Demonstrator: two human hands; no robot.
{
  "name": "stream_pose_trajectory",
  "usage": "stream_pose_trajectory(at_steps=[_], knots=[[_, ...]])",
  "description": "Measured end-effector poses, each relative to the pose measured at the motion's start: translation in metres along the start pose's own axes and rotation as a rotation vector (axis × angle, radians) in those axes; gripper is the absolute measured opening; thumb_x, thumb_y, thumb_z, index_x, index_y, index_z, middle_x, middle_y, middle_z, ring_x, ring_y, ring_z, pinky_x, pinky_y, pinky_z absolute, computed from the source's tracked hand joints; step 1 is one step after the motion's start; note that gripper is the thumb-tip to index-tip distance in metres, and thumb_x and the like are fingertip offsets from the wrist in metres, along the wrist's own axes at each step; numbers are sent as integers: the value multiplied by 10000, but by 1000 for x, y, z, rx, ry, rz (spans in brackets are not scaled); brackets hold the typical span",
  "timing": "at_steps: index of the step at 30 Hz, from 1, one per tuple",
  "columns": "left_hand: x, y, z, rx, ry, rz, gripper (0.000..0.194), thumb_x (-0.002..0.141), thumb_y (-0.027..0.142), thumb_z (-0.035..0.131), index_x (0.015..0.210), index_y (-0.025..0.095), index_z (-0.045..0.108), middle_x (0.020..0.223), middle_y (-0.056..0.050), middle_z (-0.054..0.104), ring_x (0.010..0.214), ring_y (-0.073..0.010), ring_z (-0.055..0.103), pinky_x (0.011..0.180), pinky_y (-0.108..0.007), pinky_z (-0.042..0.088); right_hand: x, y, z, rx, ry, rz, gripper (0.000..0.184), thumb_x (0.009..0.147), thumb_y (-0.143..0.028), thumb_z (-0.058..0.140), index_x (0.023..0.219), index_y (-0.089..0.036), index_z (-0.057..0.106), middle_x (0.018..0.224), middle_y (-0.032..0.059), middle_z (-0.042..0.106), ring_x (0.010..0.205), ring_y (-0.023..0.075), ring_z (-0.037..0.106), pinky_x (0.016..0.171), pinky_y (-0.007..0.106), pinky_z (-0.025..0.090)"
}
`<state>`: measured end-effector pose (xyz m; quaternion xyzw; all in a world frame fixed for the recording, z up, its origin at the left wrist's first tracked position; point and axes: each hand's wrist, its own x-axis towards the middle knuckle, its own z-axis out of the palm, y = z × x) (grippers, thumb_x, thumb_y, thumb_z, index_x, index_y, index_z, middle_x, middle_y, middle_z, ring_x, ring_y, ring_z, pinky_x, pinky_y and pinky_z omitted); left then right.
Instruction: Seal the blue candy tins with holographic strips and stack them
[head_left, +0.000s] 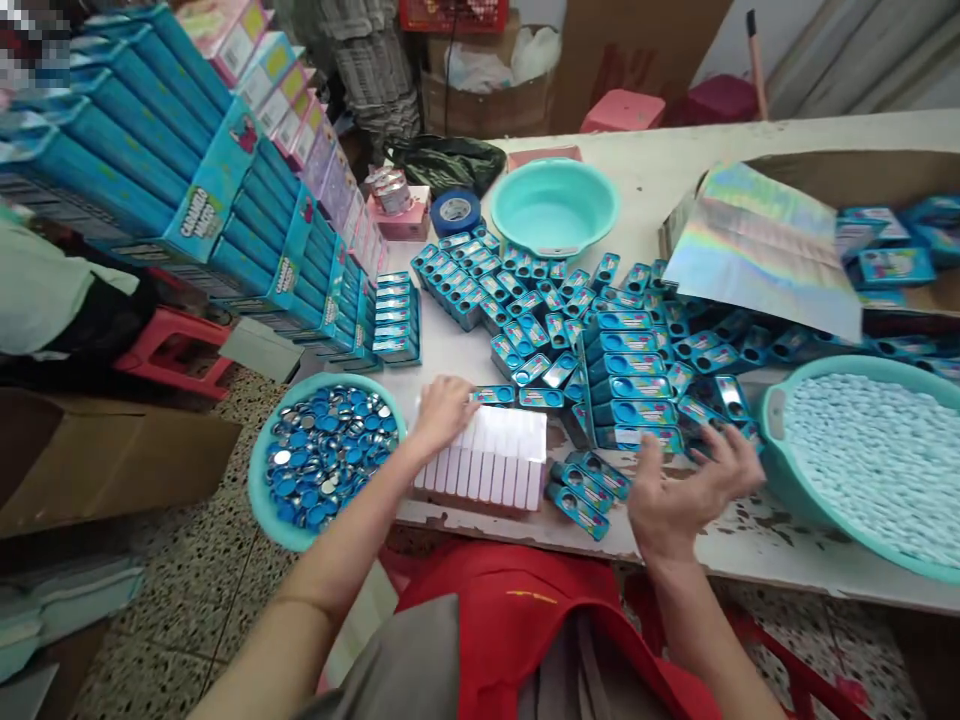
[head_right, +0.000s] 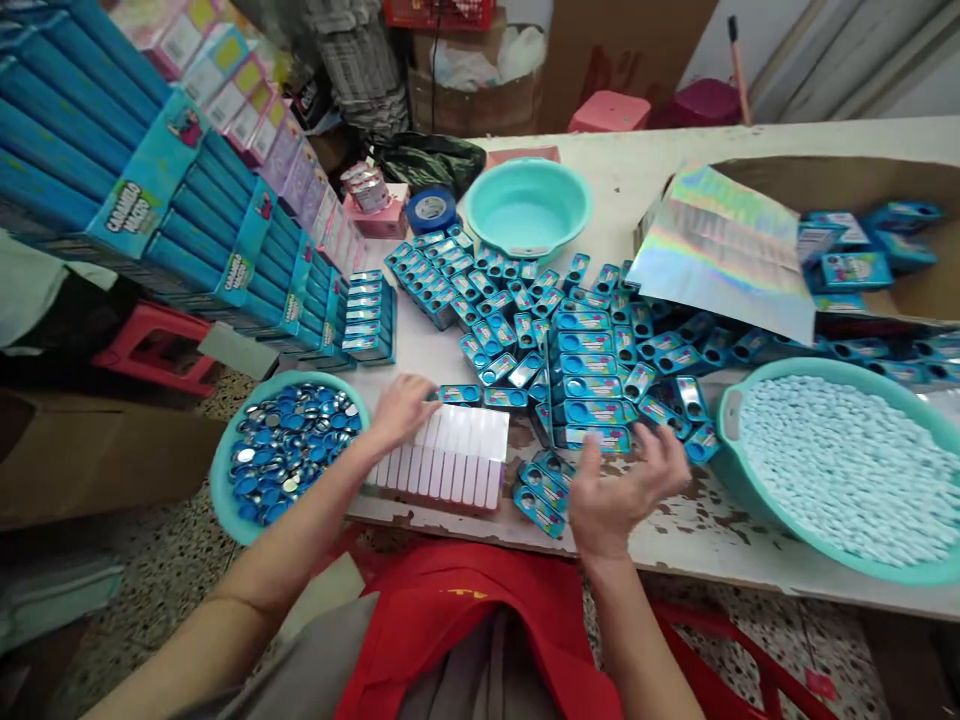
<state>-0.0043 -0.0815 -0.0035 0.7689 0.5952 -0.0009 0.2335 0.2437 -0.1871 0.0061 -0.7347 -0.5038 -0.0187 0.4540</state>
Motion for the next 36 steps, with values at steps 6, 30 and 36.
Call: stream_pose_trajectory(at_steps=[6,30,36], knots=[[-6,-70,0,45,-93,-111,166,842,262,546,962,198,641,1047,-75,663,1067,-260,545,910,-397,373,-48,-68,98,234,-469,-460,212,882,-215,524,1082,-193,593,1037,91,632,984,223,551,858,386,479],[3,-70,9,-312,-96,-99,251,818,270,448,729,141,644,645,7,583,619,-119,452,579,-238,298,-99,-57,166,-5,-639,-493,416,951,-249,400,1337,-130,497,1329,161,550,1264,263,448,997,417,394],[5,-68,10,-356,-89,-143,247,811,267,463,737,127,652,638,16,572,633,-116,466,585,-232,307,-105,-58,160,-46,-684,-563,431,921,-120,388,1335,-139,503,1392,145,501,1319,290,398,1006,453,367]])
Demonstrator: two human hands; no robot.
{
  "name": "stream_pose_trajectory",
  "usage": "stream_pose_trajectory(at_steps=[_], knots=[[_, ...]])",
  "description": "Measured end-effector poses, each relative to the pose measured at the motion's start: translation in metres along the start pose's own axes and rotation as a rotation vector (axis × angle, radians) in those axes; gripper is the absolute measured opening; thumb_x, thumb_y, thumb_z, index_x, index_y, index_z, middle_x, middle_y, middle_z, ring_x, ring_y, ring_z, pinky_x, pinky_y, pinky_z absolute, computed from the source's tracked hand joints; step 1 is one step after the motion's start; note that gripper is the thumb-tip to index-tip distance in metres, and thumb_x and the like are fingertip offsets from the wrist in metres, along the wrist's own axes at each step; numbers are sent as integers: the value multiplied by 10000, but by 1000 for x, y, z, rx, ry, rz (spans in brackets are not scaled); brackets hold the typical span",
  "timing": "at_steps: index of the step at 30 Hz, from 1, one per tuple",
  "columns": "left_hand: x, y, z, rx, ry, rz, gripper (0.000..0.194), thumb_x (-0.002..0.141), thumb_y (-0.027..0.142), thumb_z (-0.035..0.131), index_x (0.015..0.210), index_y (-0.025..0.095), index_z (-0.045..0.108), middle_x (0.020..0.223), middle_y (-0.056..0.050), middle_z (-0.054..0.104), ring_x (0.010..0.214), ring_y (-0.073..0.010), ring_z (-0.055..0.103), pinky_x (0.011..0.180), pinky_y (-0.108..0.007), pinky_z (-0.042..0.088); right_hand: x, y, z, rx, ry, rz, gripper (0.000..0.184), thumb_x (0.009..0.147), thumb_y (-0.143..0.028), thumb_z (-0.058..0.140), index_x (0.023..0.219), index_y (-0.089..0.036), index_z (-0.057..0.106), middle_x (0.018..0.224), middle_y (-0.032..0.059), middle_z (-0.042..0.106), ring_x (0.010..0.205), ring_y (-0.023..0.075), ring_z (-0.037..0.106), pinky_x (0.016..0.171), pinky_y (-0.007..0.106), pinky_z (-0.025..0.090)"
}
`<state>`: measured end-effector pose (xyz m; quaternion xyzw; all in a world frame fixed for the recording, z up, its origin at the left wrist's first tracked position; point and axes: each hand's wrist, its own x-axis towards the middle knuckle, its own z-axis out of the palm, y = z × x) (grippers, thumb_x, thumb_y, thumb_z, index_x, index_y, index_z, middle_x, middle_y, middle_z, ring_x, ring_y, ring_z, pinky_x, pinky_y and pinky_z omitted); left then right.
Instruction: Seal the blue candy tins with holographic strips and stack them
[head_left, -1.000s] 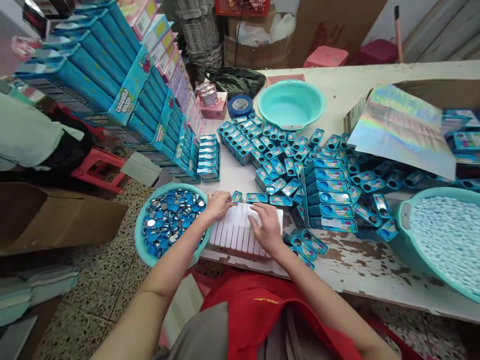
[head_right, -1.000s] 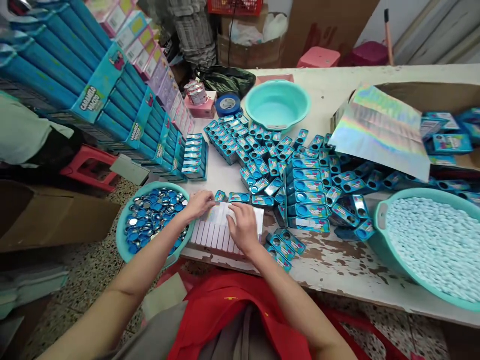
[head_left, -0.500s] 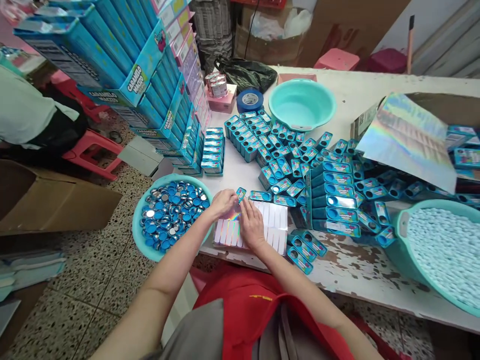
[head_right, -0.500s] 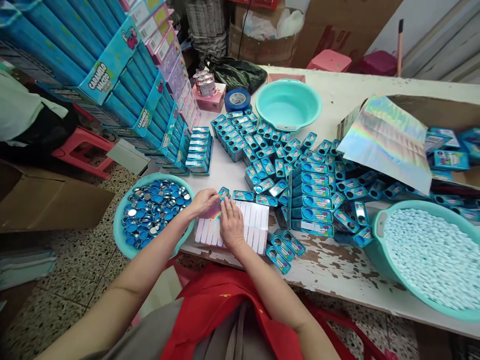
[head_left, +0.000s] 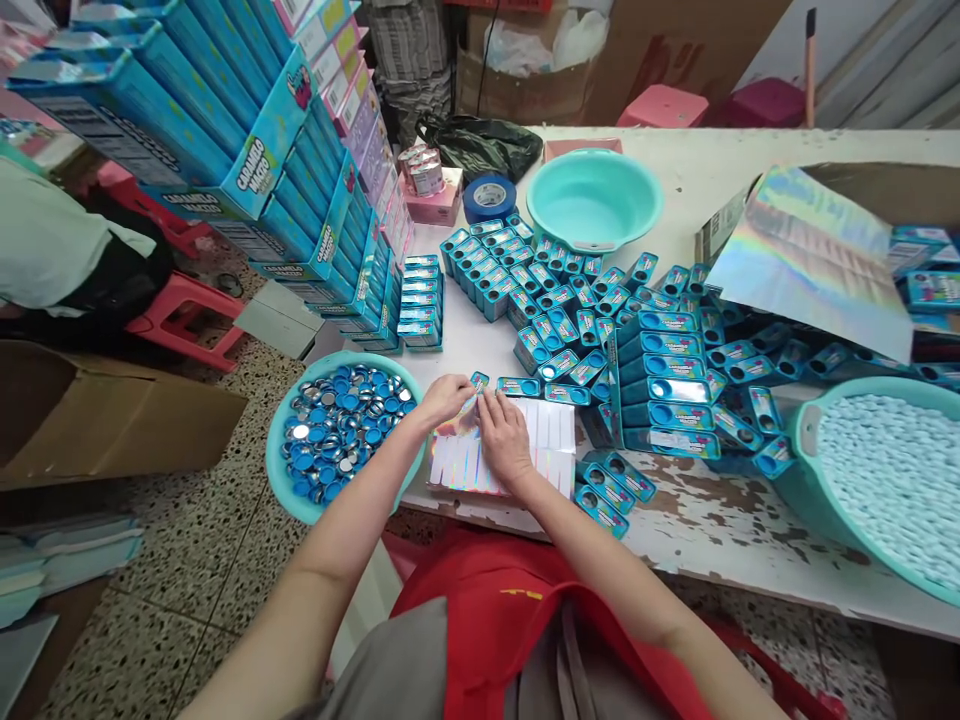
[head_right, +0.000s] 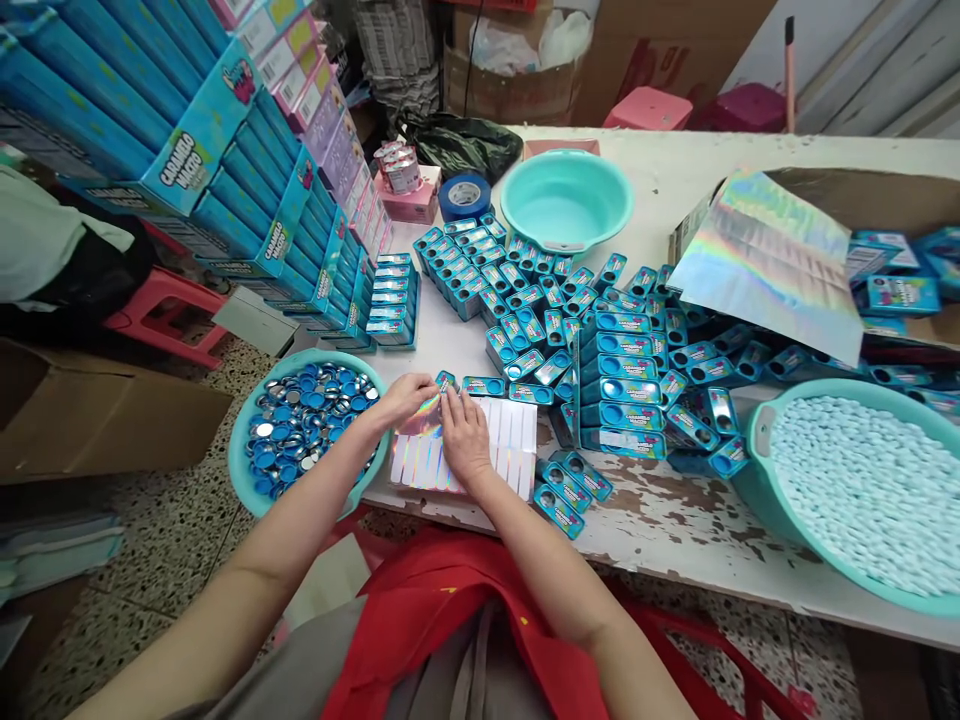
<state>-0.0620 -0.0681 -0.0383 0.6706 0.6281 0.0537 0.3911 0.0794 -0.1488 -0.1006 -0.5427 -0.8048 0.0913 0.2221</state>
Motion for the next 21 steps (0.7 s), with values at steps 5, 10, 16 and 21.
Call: stream_pose_trajectory(at_steps=[5,10,16,21], knots=[[0,-3,1,-66,-11,-42,231,798,281,487,718,123,636,613,28,528,620,-109,452,568,-227,296,-3,-2,-7,40,73,10,328,927,-199,440,1217,-141,583,1366,143,521,1295,269,415,1022,426,363],[-2,-3,1,-96,-8,-28,235,806,288,482,709,126,622,605,35,516,615,-106,452,571,-224,304,5,-1,-10,96,126,78,280,923,-296,483,1127,-147,605,1258,153,581,1167,257,488,959,405,401],[-2,-4,4,86,52,-62,220,845,258,462,794,150,648,784,-21,642,757,-149,542,665,-245,366,11,-2,-35,226,107,81,153,912,-247,500,837,-191,621,976,95,670,932,225,551,800,348,429],[-11,0,0,217,171,-87,242,880,240,440,891,186,676,1054,-82,658,1038,-227,538,891,-344,377,3,-6,-104,378,180,4,113,911,-226,499,845,-204,588,782,43,631,781,184,553,713,312,432]])
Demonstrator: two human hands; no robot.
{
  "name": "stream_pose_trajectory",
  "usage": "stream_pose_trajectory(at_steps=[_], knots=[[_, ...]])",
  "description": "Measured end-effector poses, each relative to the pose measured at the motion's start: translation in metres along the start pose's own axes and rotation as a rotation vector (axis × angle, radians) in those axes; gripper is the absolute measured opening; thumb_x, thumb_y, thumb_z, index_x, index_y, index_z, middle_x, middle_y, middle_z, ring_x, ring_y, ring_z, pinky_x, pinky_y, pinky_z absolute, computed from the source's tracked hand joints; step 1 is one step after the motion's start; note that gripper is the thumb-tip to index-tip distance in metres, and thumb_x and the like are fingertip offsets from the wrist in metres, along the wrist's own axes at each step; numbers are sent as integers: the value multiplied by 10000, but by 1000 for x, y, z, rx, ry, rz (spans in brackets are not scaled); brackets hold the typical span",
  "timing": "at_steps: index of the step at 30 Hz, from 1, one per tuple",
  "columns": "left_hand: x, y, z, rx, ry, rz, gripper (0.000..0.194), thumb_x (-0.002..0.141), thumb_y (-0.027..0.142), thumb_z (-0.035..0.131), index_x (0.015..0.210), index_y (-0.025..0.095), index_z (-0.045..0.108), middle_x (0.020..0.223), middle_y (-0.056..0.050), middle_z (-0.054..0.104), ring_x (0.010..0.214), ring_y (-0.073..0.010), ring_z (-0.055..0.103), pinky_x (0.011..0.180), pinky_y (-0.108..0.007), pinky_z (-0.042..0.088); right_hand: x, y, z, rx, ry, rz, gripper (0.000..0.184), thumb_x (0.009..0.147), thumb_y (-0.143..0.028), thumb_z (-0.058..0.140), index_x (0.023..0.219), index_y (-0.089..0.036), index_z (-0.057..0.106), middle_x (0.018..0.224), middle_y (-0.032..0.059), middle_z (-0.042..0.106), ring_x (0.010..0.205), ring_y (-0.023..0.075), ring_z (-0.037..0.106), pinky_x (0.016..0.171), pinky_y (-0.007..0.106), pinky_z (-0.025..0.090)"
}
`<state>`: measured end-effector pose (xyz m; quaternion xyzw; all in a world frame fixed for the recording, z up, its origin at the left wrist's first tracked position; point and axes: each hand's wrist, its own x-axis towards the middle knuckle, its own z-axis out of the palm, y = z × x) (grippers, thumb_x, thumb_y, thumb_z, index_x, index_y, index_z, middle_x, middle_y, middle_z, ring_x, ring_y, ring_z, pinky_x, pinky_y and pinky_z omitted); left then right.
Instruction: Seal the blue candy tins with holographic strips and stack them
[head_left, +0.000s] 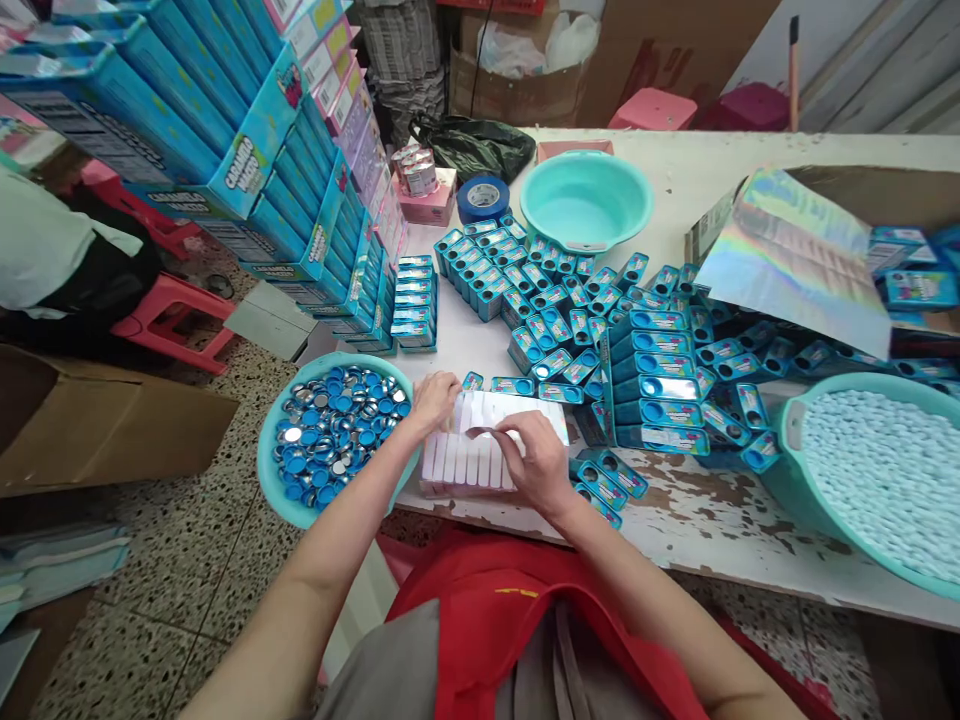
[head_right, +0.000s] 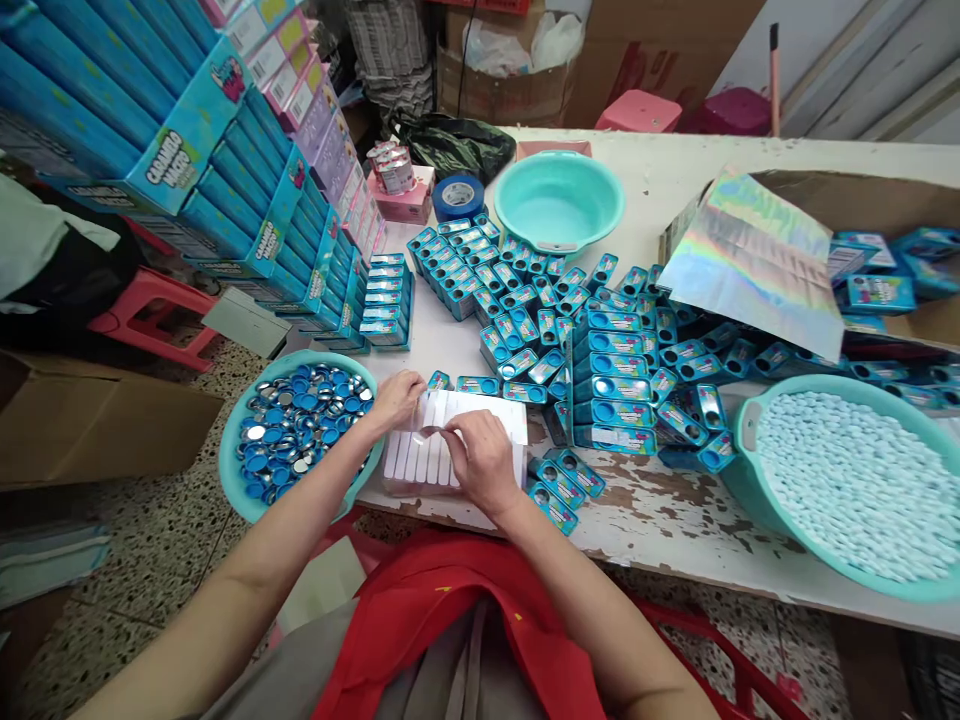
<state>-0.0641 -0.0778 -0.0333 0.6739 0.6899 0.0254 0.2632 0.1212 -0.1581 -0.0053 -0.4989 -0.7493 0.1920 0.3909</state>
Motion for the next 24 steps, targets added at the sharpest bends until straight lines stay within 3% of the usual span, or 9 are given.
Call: stream_pose_trajectory(at_steps=[2,4,6,8,11,14,19,24], knots=[[-9,13,-5,-54,125,24,254,887,300,465,995,196,670,1186,-103,611,1159,-258,473,962,-386,348,2,-5,-26,-4,94,64,97,904,-236,514,833,-208,573,774,34,618,765,174,554,704,306,438],[-21,35,-7,-253,137,145,333,875,351,499,1159,216,606,1300,-96,546,1225,-250,432,974,-374,363,4,-3,-46,-19,145,166,110,899,-257,520,807,-213,559,760,21,606,746,165,559,692,298,445],[-31,62,-1,-512,-51,322,416,836,380,552,1223,227,552,1284,-78,556,1187,-221,477,916,-328,420,3,4,-61,-20,154,269,127,894,-279,518,790,-214,550,748,10,601,725,157,562,676,289,449],[-37,91,10,-703,-306,417,340,811,396,566,1077,189,610,1046,-63,649,987,-190,583,801,-290,465,-2,14,-71,-14,161,365,131,885,-294,520,788,-211,548,743,5,604,712,152,566,669,283,451],[-33,127,28,-859,-542,393,266,825,401,515,796,153,608,638,1,585,615,-122,568,616,-248,456,-11,30,-88,-57,231,510,155,872,-330,534,779,-206,553,726,2,604,695,153,558,662,286,446],[-19,155,37,-929,-670,398,289,834,413,484,825,145,592,576,26,543,480,-87,526,502,-216,411,-18,46,-108,-225,347,559,197,856,-378,552,765,-205,571,746,19,594,737,181,534,701,324,433],[-4,187,39,-929,-664,426,349,851,339,442,1164,185,438,543,95,517,372,-60,471,428,-178,357,-18,79,-130,-398,475,574,208,834,-381,562,754,-196,615,951,93,579,994,253,512,879,428,392],[3,198,57,-940,-637,370,223,849,311,426,1038,218,354,515,131,466,324,-61,409,391,-175,290,-17,107,-127,-225,514,702,176,761,-363,596,710,-195,593,944,90,588,977,236,543,868,394,419]])
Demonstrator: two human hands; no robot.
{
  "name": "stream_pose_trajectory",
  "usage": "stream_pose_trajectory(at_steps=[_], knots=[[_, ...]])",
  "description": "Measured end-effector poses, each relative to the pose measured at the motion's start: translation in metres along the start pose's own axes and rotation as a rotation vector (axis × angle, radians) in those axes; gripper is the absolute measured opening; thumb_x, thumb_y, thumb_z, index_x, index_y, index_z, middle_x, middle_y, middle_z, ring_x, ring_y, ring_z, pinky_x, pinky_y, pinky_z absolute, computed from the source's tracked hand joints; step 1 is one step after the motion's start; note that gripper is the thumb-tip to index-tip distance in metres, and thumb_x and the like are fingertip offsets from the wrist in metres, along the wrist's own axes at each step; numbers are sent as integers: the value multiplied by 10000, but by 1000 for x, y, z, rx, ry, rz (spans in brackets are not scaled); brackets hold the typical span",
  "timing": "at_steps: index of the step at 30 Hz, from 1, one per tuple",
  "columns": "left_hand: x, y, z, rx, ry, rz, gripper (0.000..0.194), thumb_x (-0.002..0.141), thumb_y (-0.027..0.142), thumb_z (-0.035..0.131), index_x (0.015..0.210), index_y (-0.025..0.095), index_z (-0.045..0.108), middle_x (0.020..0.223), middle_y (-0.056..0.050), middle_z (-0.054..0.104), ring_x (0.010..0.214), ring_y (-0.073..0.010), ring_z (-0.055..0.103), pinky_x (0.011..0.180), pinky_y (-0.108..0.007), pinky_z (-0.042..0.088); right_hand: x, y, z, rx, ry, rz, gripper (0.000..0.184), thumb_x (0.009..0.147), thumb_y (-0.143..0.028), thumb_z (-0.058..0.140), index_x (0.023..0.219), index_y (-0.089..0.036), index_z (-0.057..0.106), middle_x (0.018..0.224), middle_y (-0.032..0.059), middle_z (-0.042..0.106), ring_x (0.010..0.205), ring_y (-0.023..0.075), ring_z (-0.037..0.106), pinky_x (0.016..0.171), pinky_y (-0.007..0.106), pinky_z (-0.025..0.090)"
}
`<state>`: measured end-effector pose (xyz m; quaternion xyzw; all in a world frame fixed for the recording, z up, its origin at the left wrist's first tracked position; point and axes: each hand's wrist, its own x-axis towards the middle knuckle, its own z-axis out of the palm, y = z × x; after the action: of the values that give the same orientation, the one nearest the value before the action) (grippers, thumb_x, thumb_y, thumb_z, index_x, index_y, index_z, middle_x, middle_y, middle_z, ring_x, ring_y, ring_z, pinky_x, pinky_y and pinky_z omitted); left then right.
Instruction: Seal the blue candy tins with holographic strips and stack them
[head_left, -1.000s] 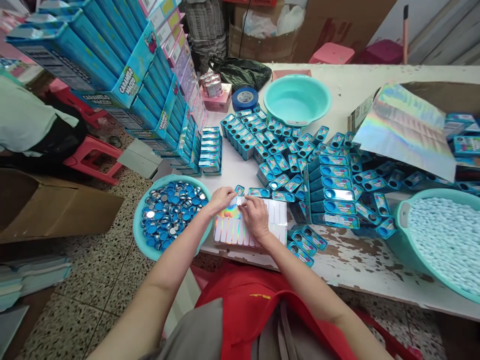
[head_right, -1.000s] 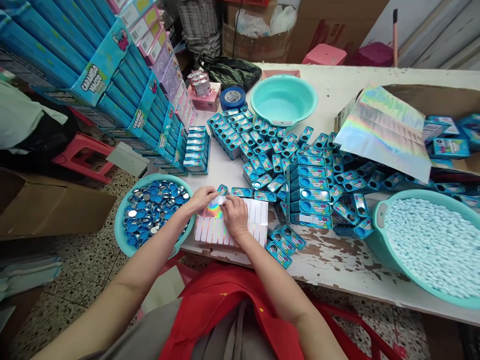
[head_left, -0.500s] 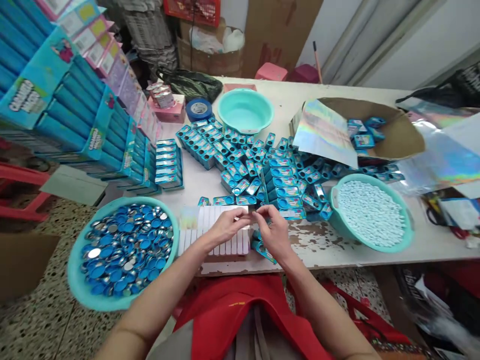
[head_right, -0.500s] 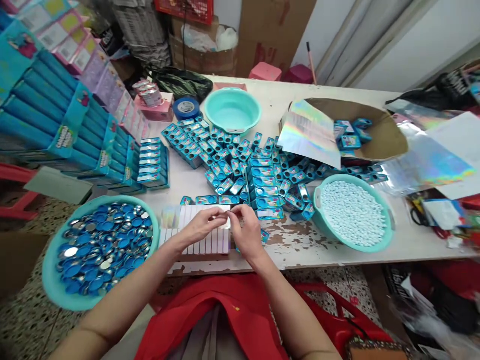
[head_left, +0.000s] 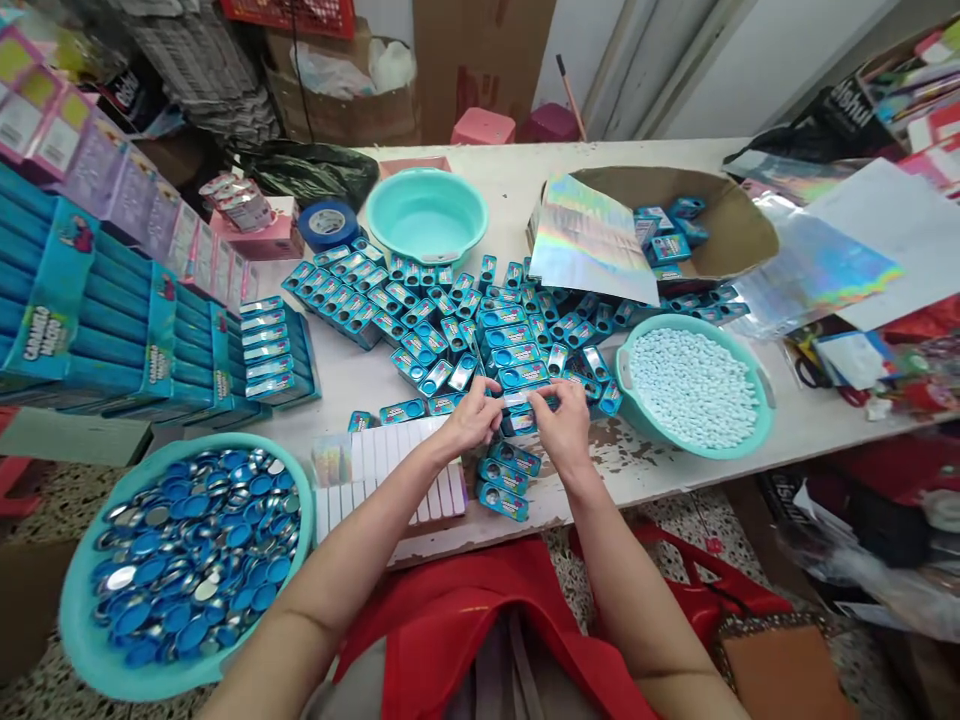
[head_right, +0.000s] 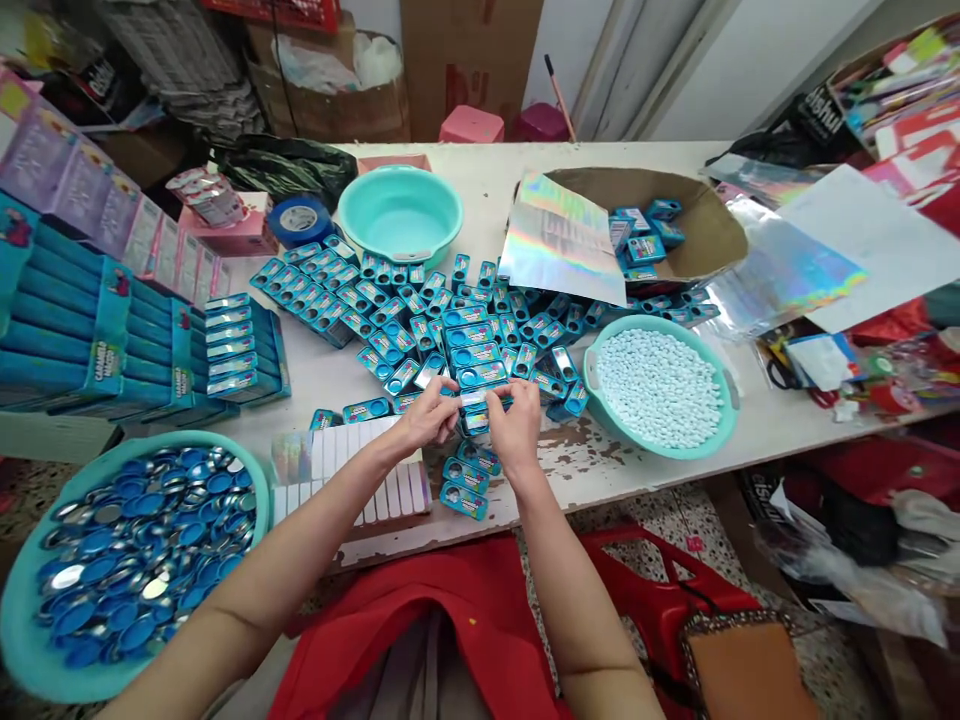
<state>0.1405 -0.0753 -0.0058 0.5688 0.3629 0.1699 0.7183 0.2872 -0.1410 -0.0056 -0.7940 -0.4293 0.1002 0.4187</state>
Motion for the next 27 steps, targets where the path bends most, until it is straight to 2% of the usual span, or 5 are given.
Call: stream_pose_trajectory(at_steps=[9,12,16,21,27], knots=[[3,-27,19,558,242,-108,201,877,289,457,1056,197,466,617,28,565,587,-163,574,555,-259,368,13,8,0,65,-17,216,230,649,-387,629,744,-185,572,737,39,614,660,175,532,689,346,443],[-27,-24,-18,761,291,-65,221,892,395,474,988,224,578,760,-15,641,772,-198,603,644,-278,389,11,4,-5,12,74,134,223,700,-360,587,829,-179,591,822,69,630,760,222,581,741,401,466],[-97,-28,-109,926,439,-185,185,868,271,506,955,187,645,1029,-89,659,1017,-246,553,849,-333,388,-16,-23,-3,-106,290,-302,292,769,-320,628,1024,-183,590,1174,165,571,1153,318,503,965,537,377],[-147,-46,-181,1169,365,-448,184,786,286,588,925,204,677,1029,-74,679,1068,-273,537,893,-364,366,-78,-71,60,84,-96,-698,159,844,-241,580,1000,-213,589,1045,102,624,1021,249,571,897,455,457],[-150,-47,-171,893,395,-234,310,848,336,458,989,202,699,865,-22,718,841,-180,613,773,-269,403,-129,-82,156,66,-468,-762,345,896,-243,493,1214,-125,558,1112,153,611,1028,256,532,899,420,463]])
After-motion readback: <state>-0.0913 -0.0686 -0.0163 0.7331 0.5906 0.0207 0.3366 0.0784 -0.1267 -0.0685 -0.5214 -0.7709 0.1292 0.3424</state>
